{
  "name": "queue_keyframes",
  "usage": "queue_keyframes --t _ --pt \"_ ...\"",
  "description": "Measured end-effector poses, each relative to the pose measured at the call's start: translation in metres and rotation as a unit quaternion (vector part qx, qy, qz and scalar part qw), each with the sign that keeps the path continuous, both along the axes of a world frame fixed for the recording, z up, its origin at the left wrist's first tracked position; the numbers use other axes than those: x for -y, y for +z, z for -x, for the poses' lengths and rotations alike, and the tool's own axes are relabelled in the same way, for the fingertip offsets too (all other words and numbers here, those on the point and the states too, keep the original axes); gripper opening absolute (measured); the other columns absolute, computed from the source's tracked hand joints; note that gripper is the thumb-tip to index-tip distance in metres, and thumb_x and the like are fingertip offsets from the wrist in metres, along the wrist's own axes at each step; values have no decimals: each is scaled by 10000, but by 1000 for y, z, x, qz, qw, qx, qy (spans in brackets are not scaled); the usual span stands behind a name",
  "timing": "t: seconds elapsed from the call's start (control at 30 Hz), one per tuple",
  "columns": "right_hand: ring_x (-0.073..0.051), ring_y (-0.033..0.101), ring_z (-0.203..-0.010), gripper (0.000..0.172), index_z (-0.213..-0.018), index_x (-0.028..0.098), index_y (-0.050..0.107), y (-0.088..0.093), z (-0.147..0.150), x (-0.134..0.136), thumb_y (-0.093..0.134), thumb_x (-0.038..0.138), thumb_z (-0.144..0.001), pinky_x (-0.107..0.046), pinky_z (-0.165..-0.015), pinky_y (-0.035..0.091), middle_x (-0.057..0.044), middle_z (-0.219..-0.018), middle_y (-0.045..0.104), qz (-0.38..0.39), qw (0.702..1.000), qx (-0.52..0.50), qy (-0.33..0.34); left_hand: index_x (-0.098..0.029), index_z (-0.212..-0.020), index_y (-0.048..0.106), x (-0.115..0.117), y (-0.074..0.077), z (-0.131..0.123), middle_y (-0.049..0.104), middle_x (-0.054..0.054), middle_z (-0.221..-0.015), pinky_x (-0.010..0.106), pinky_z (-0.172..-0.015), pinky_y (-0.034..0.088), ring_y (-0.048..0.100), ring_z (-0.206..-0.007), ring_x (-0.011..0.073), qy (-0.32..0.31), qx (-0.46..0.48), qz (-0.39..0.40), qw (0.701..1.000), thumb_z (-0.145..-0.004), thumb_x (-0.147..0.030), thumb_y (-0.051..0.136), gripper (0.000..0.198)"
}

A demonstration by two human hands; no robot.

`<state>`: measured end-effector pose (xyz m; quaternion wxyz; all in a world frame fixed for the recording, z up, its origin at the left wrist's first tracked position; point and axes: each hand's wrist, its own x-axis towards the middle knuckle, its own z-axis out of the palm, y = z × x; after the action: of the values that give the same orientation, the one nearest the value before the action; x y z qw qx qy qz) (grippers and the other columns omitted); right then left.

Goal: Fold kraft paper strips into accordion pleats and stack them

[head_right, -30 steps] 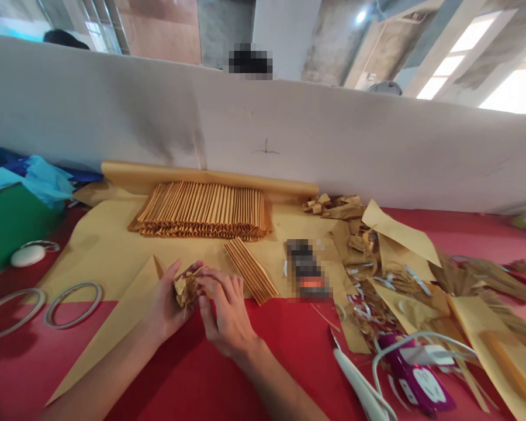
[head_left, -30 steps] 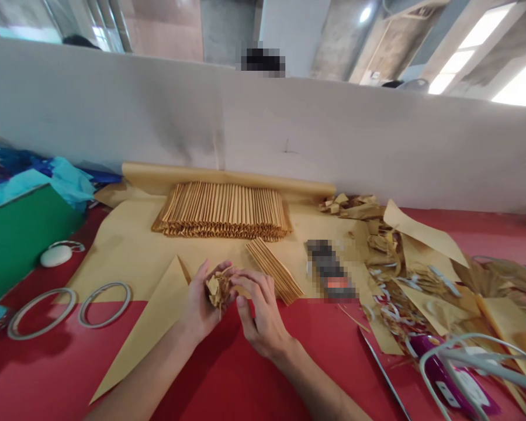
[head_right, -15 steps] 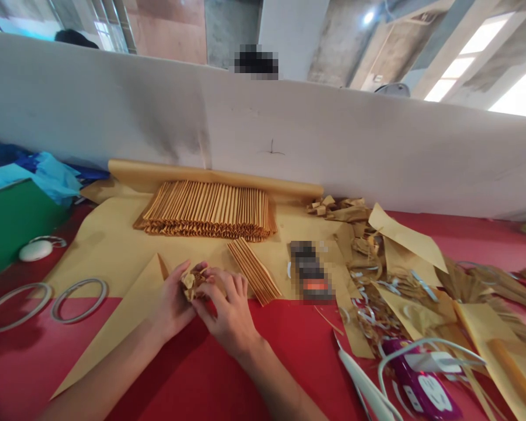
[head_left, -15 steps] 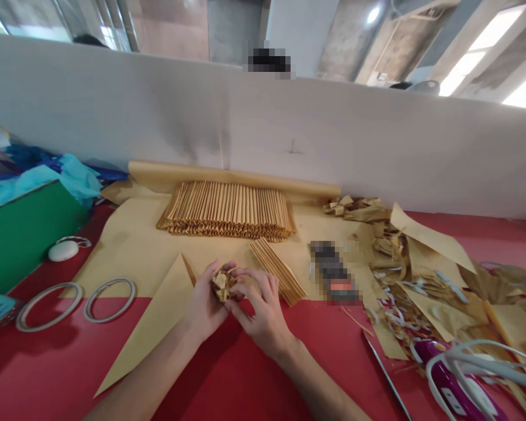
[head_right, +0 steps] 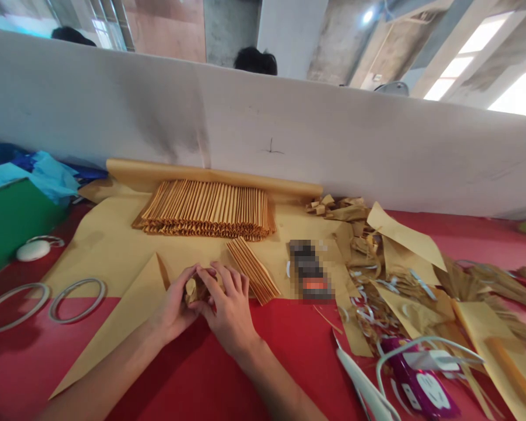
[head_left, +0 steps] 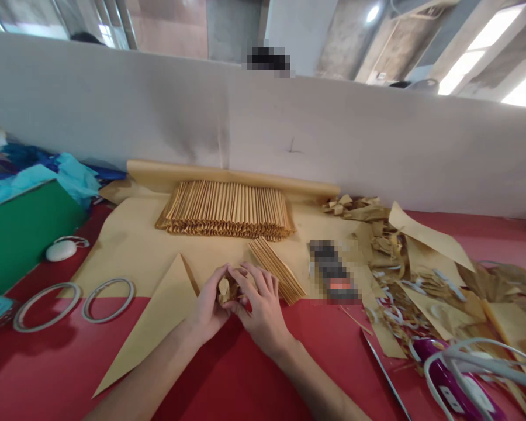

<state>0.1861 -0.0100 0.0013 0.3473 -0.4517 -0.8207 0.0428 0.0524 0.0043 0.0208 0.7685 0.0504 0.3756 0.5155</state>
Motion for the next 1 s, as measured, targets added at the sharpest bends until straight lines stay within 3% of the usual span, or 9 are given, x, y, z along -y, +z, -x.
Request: queue_keyframes --t 0.17,0.27,0.43,0.63,0.87,1.0 --pt "-274 489 -1218 171 -1110 274 709 -3 5 1 610 274 -971 -447 -982 392 -69 -1384 580 -34 999 -21 16 -94 -679 677 -1 -7 -2 639 43 -621 141 -354 385 557 -457 86 -9 -11 -3 1000 -935 -400 567 414" --pt "-258 497 -1192 120 -1019 261 724 -3 8 2 615 253 -968 -428 -964 394 -58 -1359 596 -29 998 -48 31 -108 -609 640 -1 -10 -4 585 18 -569 145 -329 323 495 -413 74 -7 -44 -8 999 -909 -422 571 439" --pt "-230 521 -1161 90 -918 232 711 -5 9 5 631 217 -955 -402 -962 385 -49 -1303 628 -26 996 -67 54 -138 -567 607 -1 -14 -7 557 5 -553 160 -373 354 496 -444 90 37 -127 -38 990 -853 -350 574 357" --pt "-235 533 -1164 77 -991 248 713 -6 11 6 667 276 -935 -427 -1004 362 -44 -1282 643 -47 998 -23 44 -170 -500 526 -2 -18 -8 526 -5 -525 185 -472 430 515 -464 100 82 -153 -52 984 -792 -299 613 331" --pt "-252 534 -1155 285 -1228 253 652 -3 17 11 645 286 -944 -444 -1023 339 -75 -1272 643 -75 997 -8 17 -175 -510 496 2 -8 -4 519 -25 -524 191 -564 490 534 -504 93 99 -105 -85 986 -758 -316 642 320" --pt "-257 525 -1183 400 -1330 228 565 -2 18 12 642 278 -941 -430 -1026 316 -102 -1290 620 -79 997 -13 0 -177 -604 525 2 -4 -4 539 -41 -525 186 -423 396 471 -412 80 90 -94 -76 989 -758 -368 664 282"
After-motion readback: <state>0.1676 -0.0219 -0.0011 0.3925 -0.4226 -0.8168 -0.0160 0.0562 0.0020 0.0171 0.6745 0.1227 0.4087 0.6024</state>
